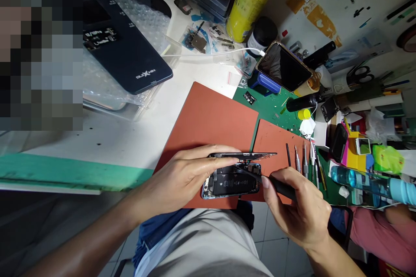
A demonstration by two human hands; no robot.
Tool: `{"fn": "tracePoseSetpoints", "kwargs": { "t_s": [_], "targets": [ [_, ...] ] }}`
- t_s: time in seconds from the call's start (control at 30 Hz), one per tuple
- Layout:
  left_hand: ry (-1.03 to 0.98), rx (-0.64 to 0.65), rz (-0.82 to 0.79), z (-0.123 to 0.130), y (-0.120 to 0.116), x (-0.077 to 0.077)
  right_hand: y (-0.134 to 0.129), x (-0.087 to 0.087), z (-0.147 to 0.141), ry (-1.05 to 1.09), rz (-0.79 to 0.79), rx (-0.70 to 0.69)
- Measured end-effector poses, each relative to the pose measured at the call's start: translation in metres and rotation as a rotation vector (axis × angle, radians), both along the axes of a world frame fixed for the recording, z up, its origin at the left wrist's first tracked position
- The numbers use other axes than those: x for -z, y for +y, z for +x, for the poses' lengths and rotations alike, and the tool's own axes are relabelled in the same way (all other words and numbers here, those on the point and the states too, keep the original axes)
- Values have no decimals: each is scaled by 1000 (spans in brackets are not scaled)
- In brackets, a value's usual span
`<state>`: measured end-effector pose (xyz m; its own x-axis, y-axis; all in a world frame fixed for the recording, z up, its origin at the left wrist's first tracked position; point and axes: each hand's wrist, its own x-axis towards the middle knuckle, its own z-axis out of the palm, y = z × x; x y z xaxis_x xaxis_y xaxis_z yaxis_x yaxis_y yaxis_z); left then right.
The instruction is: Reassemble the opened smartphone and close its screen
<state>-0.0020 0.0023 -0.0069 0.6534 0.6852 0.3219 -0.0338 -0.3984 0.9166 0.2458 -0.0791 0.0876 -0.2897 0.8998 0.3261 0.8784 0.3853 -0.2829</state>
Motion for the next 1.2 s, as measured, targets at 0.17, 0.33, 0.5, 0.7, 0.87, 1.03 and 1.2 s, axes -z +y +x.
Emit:
{"fn": "tracePoseSetpoints", "kwargs": {
  "t_s": [0.17,0.33,0.5,0.7,0.87,1.03,1.2],
  "targets": [
    [0,2,-15,1,0,-1,1,0,-1,2,12,2],
    [11,12,-24,1,0,0,1,-1,-2,3,14,6],
    [14,4,-28,0,0,0,2,-1,-2,3,7,-11],
    [6,-3,-10,1,0,1,-1,-2,1,16,-4,-19],
    [9,-11,4,1,-1,1,-2,-2,1,14,-7,-12],
    [15,-13,1,0,0,0,0,0,-1,5,-1,-4],
    [24,-3,-14,0,0,0,1,-1,-2,7,0,-8]
  ]
}}
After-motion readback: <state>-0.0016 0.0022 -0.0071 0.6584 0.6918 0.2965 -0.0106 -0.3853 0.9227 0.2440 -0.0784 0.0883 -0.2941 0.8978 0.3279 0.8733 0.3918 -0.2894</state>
